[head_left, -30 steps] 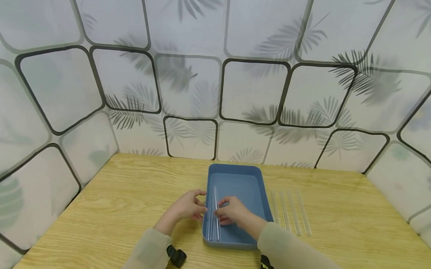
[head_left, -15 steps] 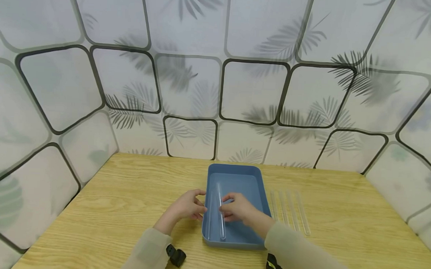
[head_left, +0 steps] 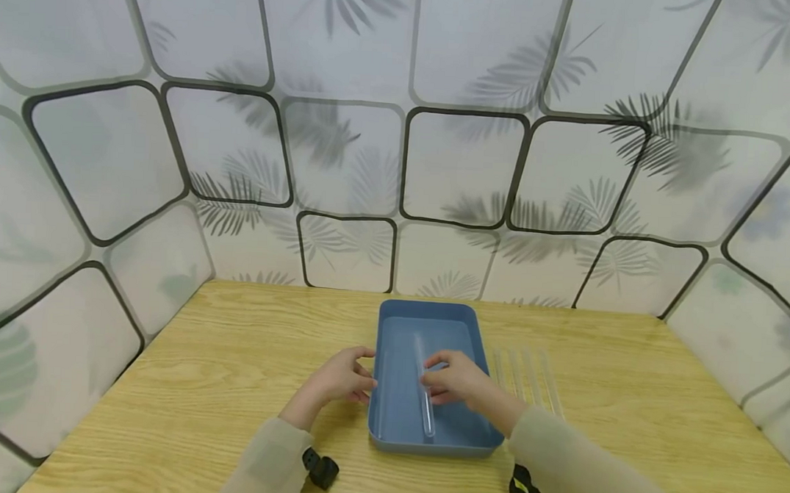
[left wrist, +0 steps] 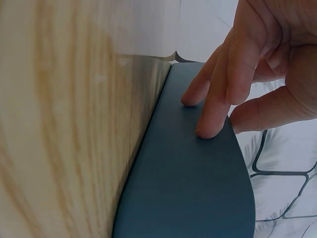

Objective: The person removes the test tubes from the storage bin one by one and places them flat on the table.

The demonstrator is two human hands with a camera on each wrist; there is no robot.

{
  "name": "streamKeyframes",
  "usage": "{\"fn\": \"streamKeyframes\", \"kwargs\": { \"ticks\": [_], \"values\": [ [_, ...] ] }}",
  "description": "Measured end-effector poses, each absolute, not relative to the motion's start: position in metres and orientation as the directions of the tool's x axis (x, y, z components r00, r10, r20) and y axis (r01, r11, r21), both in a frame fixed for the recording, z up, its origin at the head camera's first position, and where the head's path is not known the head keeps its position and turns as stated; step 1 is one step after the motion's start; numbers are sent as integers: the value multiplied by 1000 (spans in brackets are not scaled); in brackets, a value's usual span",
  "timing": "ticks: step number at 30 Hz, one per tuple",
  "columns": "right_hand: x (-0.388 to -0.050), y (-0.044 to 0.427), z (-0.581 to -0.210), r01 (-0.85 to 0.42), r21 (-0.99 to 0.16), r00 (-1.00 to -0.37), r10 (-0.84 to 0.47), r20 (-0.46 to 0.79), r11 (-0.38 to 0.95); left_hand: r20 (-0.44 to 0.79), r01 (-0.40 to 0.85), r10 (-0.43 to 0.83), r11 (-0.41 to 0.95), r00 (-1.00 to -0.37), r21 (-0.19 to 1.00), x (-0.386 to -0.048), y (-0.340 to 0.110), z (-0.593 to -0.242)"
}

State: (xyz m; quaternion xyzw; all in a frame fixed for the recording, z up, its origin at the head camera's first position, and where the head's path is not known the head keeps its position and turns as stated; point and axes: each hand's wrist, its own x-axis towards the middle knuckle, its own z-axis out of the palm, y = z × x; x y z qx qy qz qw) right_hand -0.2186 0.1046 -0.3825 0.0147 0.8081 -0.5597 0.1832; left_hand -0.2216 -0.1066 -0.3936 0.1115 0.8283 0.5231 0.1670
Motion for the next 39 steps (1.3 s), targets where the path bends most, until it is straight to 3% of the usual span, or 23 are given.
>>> {"fn": "streamKeyframes", "kwargs": {
  "ticks": [39],
  "values": [
    [-214,140,-371,257,-899,-935,-144,-324,356,-172,6,347,457,-922,890,-221,-106,-392]
  ]
}}
